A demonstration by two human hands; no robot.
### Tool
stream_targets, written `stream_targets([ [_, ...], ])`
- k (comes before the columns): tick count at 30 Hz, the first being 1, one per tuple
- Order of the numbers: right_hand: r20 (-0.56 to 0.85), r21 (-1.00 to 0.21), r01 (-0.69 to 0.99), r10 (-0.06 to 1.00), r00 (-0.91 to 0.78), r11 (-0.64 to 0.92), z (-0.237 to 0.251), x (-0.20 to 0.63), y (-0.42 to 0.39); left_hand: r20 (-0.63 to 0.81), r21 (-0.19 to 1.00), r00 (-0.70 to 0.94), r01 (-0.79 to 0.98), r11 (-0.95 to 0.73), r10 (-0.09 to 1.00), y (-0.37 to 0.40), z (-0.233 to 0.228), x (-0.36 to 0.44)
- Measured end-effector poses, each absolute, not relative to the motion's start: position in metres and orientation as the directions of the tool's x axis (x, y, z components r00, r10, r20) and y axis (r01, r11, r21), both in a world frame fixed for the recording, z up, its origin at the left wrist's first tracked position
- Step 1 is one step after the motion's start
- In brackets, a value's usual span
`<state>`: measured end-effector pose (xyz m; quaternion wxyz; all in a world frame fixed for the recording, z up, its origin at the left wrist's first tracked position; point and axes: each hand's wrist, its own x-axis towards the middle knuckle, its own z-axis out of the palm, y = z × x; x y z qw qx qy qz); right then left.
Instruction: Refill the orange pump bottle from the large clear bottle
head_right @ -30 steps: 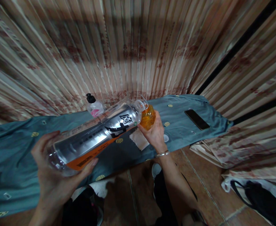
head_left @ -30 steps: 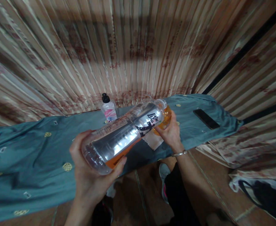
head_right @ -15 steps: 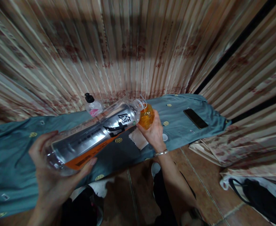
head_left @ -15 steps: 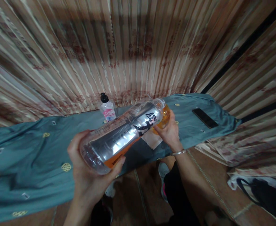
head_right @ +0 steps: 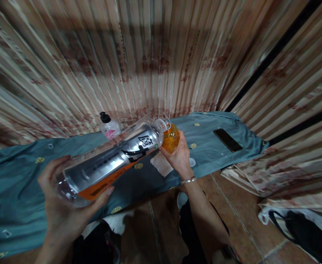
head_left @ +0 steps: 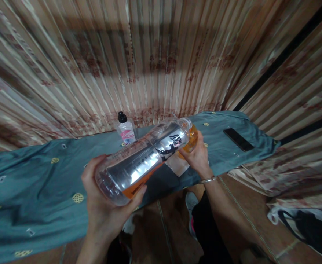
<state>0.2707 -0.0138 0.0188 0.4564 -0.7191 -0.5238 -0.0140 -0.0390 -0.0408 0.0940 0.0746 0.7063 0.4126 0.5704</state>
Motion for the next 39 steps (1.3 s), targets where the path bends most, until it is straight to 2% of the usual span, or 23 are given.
stream_targets([
  [27, 0.520, -0.640, 0.768, 0.721, 0.457, -0.025, 0.015, 0.272, -0.012, 0.733, 0.576, 0.021, 0.511, -0.638, 0.680, -0.040, 0.094, -0.042],
  [34, 0.522, -0.636, 0.772, 0.724, 0.450, -0.021, 0.013, 0.272, -0.012, 0.763, 0.532, 0.030, 0.536, -0.655, 0.645, -0.038, 0.094, -0.041],
  [39, 0.535, -0.625, 0.780, 0.719, 0.444, -0.016, 0.011, 0.272, -0.012, 0.758, 0.547, 0.021, 0.525, -0.652, 0.652, -0.038, 0.094, -0.041],
])
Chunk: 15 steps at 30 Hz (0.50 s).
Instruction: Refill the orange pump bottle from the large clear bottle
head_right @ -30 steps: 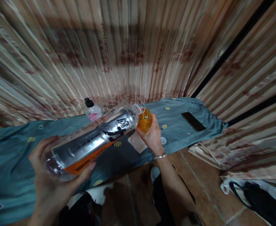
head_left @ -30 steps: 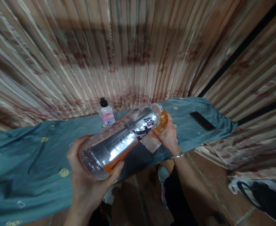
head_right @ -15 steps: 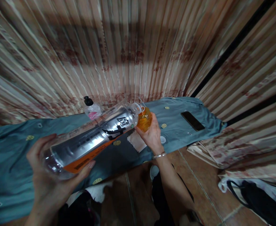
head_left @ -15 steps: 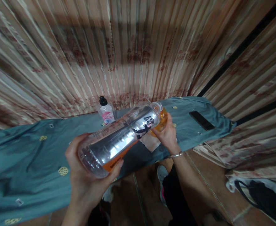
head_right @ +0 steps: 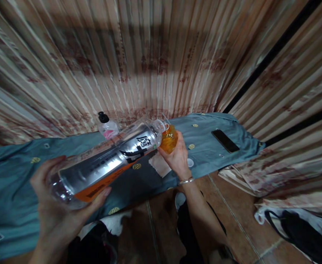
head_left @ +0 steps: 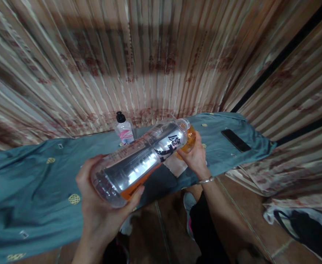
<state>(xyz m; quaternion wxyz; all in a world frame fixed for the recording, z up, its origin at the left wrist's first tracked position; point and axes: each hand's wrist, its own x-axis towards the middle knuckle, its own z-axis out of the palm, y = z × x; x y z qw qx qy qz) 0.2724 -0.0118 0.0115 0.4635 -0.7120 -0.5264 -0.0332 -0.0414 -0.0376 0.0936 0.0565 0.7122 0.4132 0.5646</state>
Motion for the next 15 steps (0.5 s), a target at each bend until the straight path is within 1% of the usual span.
stream_targets([
  [4, 0.529, -0.627, 0.779, 0.724, 0.443, -0.018, 0.0123, 0.2727, -0.0117, 0.737, 0.579, 0.006, 0.510, -0.636, 0.676, -0.0387, 0.0930, -0.0412],
  [9, 0.513, -0.646, 0.762, 0.722, 0.464, -0.031, 0.0135, 0.2721, -0.0120, 0.748, 0.566, 0.010, 0.514, -0.645, 0.664, -0.0393, 0.0949, -0.0411],
  [15, 0.516, -0.647, 0.762, 0.722, 0.461, -0.023, 0.0157, 0.2712, -0.0125, 0.736, 0.574, 0.012, 0.519, -0.633, 0.677, -0.0391, 0.0953, -0.0414],
])
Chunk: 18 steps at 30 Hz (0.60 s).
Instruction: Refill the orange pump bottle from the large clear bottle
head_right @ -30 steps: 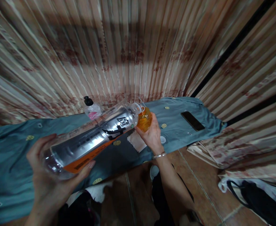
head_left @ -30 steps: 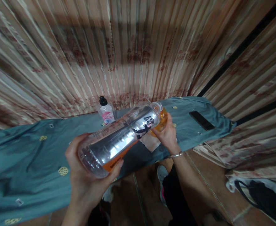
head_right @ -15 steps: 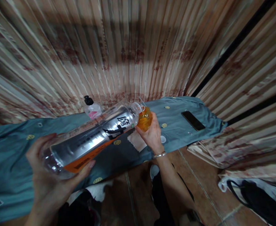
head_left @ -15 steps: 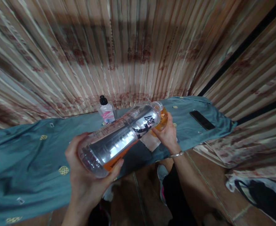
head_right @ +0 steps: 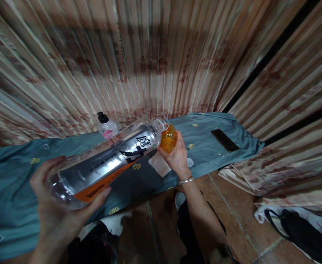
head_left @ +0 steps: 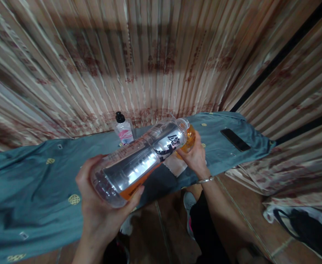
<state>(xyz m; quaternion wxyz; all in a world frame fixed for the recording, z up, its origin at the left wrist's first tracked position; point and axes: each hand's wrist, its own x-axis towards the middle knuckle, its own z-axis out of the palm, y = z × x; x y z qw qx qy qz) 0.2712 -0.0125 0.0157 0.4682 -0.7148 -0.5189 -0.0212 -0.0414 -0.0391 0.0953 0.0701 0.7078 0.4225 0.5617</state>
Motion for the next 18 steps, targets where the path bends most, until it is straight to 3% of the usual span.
stream_targets([
  [18, 0.499, -0.658, 0.753, 0.732, 0.464, -0.029, 0.0154, 0.2713, -0.0128, 0.726, 0.576, 0.022, 0.527, -0.625, 0.688, -0.0404, 0.0949, -0.0414],
])
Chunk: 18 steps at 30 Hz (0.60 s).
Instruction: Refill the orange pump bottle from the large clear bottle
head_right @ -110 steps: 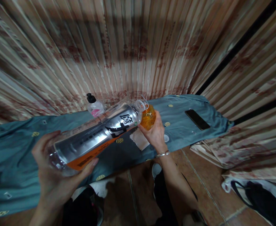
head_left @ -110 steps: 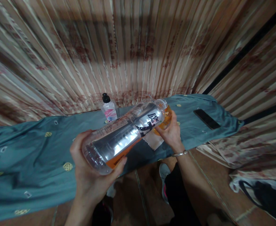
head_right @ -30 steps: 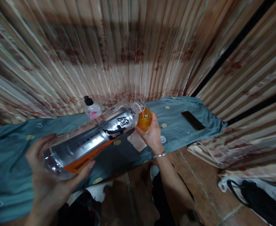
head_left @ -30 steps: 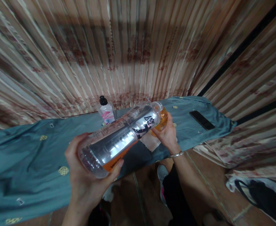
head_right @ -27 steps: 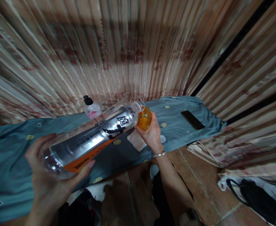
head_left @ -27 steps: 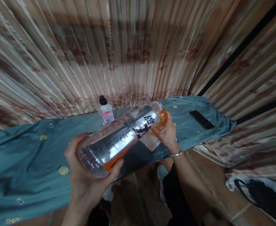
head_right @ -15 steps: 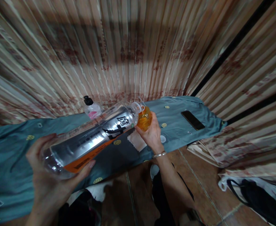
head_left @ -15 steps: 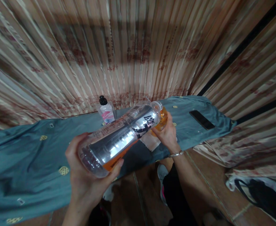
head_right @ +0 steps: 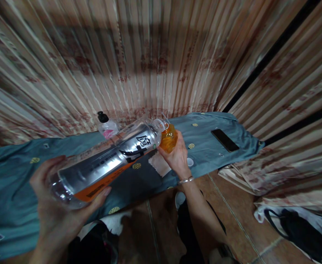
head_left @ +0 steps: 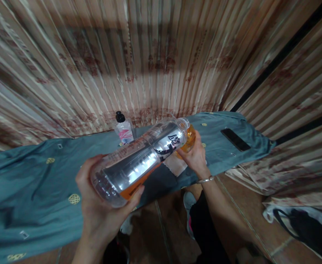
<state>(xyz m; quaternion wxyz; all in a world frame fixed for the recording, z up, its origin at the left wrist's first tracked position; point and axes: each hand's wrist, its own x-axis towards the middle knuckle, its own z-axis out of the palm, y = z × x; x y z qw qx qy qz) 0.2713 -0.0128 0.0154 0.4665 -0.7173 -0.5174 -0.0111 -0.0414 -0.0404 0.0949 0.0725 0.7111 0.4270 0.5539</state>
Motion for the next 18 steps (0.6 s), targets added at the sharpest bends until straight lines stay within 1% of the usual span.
stream_targets([
  [9, 0.527, -0.641, 0.768, 0.722, 0.448, -0.009, 0.0119, 0.2731, -0.0115, 0.731, 0.575, 0.025, 0.515, -0.636, 0.682, -0.0405, 0.0967, -0.0403],
  [18, 0.509, -0.649, 0.760, 0.734, 0.451, -0.017, 0.0129, 0.2747, -0.0129, 0.728, 0.574, 0.031, 0.518, -0.634, 0.685, -0.0415, 0.0959, -0.0404],
])
